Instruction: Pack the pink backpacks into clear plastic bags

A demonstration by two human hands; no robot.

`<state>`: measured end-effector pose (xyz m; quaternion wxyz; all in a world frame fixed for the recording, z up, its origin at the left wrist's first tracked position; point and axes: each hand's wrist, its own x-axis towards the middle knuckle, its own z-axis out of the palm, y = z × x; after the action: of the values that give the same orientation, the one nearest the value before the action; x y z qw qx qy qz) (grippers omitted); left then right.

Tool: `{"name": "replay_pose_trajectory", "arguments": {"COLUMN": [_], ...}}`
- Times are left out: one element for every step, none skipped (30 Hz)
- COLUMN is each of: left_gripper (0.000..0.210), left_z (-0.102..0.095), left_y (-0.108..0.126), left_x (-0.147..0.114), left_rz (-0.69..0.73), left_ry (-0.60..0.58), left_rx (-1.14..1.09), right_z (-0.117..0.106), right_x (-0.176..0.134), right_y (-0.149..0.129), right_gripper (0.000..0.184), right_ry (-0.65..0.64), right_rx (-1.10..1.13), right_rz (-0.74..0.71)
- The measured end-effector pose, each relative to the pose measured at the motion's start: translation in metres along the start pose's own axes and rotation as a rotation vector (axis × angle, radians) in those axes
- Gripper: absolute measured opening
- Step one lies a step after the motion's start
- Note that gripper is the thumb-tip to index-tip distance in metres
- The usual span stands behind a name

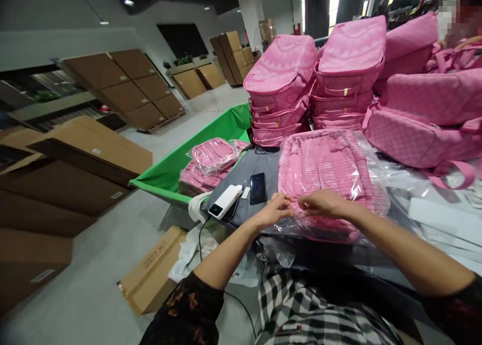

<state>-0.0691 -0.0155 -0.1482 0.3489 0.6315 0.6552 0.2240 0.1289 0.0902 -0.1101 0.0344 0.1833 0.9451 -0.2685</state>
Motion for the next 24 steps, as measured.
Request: {"name": "replay_pose_trajectory", "arguments": {"left_gripper": [0.016,0.016,0.016,0.016,0.016,0.016,0.017,0.017,0.018,0.018,0.018,0.018,0.018,0.018,0.017,0.016,0.014,0.013,0.014,0.017,0.022,0.026,0.03,0.034], "left_z": [0.0,0.001,0.001,0.001,0.0,0.0,0.0,0.0,0.001,0.002,0.003,0.004,0.005,0.005,0.004,0.0,-0.005,-0.013,-0.022,-0.033,-0.043,-0.051,-0.058,-0.062], "left_y": [-0.001,-0.001,-0.002,-0.002,-0.003,-0.004,-0.004,-0.005,-0.006,-0.006,-0.006,-0.006,-0.006,-0.005,-0.003,-0.002,-0.001,0.0,0.0,0.0,-0.002,-0.005,-0.008,-0.011], "left_x": [0.0,0.0,0.0,0.0,0.0,0.0,0.001,0.001,0.001,0.002,0.002,0.002,0.002,0.002,0.002,0.002,0.003,0.004,0.007,0.011,0.017,0.023,0.03,0.037], "left_rz": [0.004,0.006,0.006,0.005,0.004,0.004,0.004,0.005,0.007,0.008,0.007,0.003,0.0,-0.003,-0.001,0.006,0.019,0.036,0.046,0.044,0.028,-0.001,-0.04,-0.087], "left_ry": [-0.002,-0.004,-0.004,-0.004,-0.003,-0.002,0.0,0.001,0.002,0.002,0.002,0.001,0.001,0.002,-0.001,-0.01,-0.029,-0.049,-0.039,0.006,0.083,0.178,0.271,0.337], "left_rx": [-0.007,-0.012,-0.018,-0.022,-0.027,-0.032,-0.037,-0.041,-0.045,-0.049,-0.051,-0.052,-0.05,-0.048,-0.045,-0.043,-0.039,-0.055,-0.105,-0.18,-0.263,-0.342,-0.406,-0.446], "right_z": [-0.001,-0.003,-0.006,-0.01,-0.013,-0.016,-0.015,-0.012,-0.006,0.003,0.013,0.023,0.031,0.037,0.041,0.041,0.039,0.036,0.034,0.034,0.036,0.039,0.043,0.047], "right_x": [0.009,0.014,0.016,0.014,0.01,0.004,-0.002,-0.009,-0.013,-0.016,-0.016,-0.013,-0.007,-0.001,0.005,0.008,0.007,0.0,-0.013,-0.033,-0.057,-0.084,-0.11,-0.133], "right_y": [0.006,0.013,0.019,0.024,0.027,0.027,0.024,0.019,0.011,0.003,-0.006,-0.014,-0.02,-0.024,-0.026,-0.025,-0.022,-0.018,-0.013,-0.008,-0.003,0.002,0.007,0.013], "right_gripper": [0.04,0.038,0.038,0.04,0.041,0.04,0.037,0.035,0.033,0.032,0.029,0.026,0.024,0.023,0.026,0.03,0.036,0.041,0.044,0.047,0.049,0.051,0.053,0.053], "right_ry": [-0.031,-0.04,-0.023,0.013,0.064,0.12,0.161,0.186,0.19,0.178,0.159,0.141,0.132,0.128,0.126,0.131,0.153,0.208,0.297,0.418,0.571,0.727,0.873,0.972], "right_rx": [-0.063,-0.107,-0.137,-0.158,-0.169,-0.17,-0.156,-0.133,-0.114,-0.112,-0.128,-0.155,-0.181,-0.193,-0.186,-0.159,-0.117,-0.066,-0.008,0.05,0.091,0.115,0.091,0.067], "right_rz": [0.038,0.093,0.158,0.223,0.277,0.304,0.292,0.248,0.194,0.163,0.164,0.196,0.249,0.298,0.33,0.336,0.323,0.301,0.274,0.249,0.235,0.238,0.299,0.36]}}
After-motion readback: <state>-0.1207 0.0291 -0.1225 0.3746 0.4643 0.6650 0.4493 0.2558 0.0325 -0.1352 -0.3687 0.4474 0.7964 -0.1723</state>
